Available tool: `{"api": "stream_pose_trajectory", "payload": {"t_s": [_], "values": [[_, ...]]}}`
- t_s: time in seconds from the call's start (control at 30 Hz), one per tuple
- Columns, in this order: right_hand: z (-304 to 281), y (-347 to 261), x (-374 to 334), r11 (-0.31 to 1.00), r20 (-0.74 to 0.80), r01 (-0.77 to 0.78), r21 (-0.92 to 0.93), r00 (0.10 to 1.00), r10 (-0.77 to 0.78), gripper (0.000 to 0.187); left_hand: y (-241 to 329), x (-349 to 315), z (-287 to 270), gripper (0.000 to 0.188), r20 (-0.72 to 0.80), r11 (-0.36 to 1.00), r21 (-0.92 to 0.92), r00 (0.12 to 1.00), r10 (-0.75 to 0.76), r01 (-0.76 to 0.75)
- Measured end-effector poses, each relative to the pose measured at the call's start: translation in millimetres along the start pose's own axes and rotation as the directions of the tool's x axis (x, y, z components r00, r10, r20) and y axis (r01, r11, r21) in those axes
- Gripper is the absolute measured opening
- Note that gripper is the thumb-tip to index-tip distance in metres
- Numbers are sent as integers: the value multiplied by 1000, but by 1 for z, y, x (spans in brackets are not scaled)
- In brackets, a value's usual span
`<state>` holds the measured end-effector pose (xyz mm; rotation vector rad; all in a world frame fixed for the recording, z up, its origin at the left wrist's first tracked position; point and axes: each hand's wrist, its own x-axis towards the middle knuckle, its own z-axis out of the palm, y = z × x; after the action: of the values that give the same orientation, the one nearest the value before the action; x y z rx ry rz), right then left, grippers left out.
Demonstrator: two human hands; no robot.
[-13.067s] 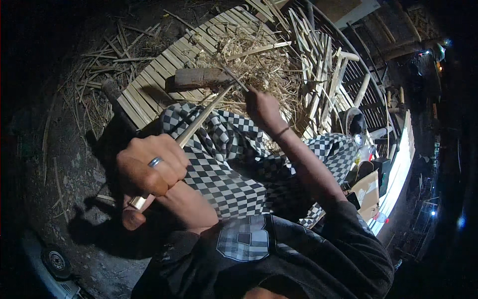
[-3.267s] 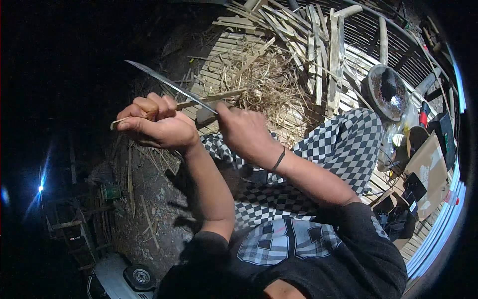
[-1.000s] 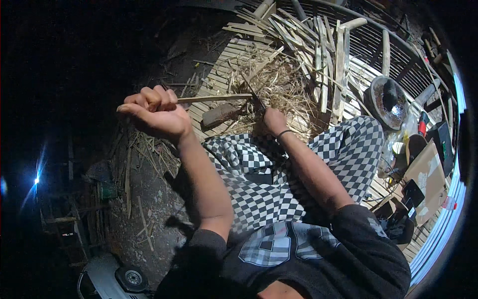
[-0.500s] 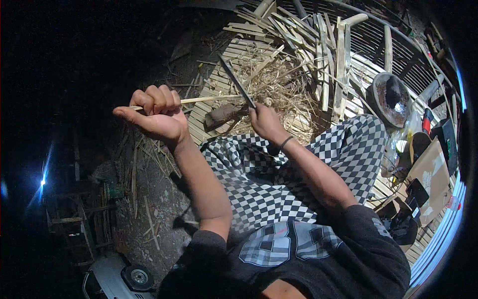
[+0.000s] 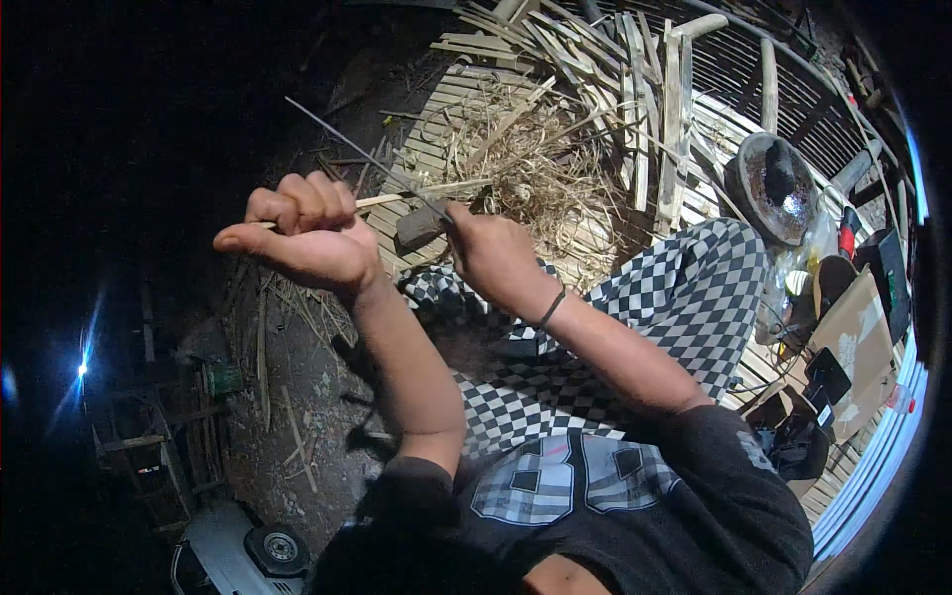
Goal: The person shaves a bamboo stick using a knife, repeatedly scraping the blade against the wood while holding the stick over a pile of shavings.
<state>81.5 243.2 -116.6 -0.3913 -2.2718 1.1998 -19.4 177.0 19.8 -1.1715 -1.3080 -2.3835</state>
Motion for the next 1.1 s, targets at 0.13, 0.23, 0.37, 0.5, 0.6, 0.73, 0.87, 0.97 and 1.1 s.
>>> {"api": "stream_pose_trajectory", "payload": {"t_s": [0.13, 0.23, 0.37, 0.5, 0.6, 0.73, 0.87, 0.97, 1.1], "values": [[-11, -19, -2, 1000, 52, -5, -22, 999, 6, 22, 2, -8, -13, 63, 55, 999, -51, 998, -14, 17], [-19, -41, -7, 996, 13, 90, -16, 996, -90, 26, 11, -15, -1, 63, 40, 999, -46, 999, -5, 7], [0, 13, 6, 996, 8, -49, -73, 999, 50, 19, 5, -15, 3, 63, 26, 997, -70, 1000, -17, 19], [-2, 5, 1, 990, 108, -86, -109, 989, 98, 19, 4, -18, -8, 64, 43, 996, -80, 999, -22, 26], [-13, -36, -9, 997, 26, 71, 28, 997, -72, 20, 10, -18, -12, 65, 26, 998, -54, 1000, -9, 10], [8, 6, -1, 996, -122, 84, -21, 989, -86, 21, 2, -14, 2, 65, 21, 995, -94, 1000, -18, 20], [16, 37, 11, 981, 6, -106, -163, 994, 108, 20, -8, -21, -6, 65, 80, 994, -109, 997, 7, 2], [-1, 4, 3, 989, 72, -93, -111, 992, 102, 20, -8, -24, -7, 65, 41, 1000, 12, 999, 11, -11], [-6, -16, 1, 1000, 29, 21, -14, 999, -21, 18, -46, -29, -25, 62, 64, 999, 24, 998, -23, 21]]}}
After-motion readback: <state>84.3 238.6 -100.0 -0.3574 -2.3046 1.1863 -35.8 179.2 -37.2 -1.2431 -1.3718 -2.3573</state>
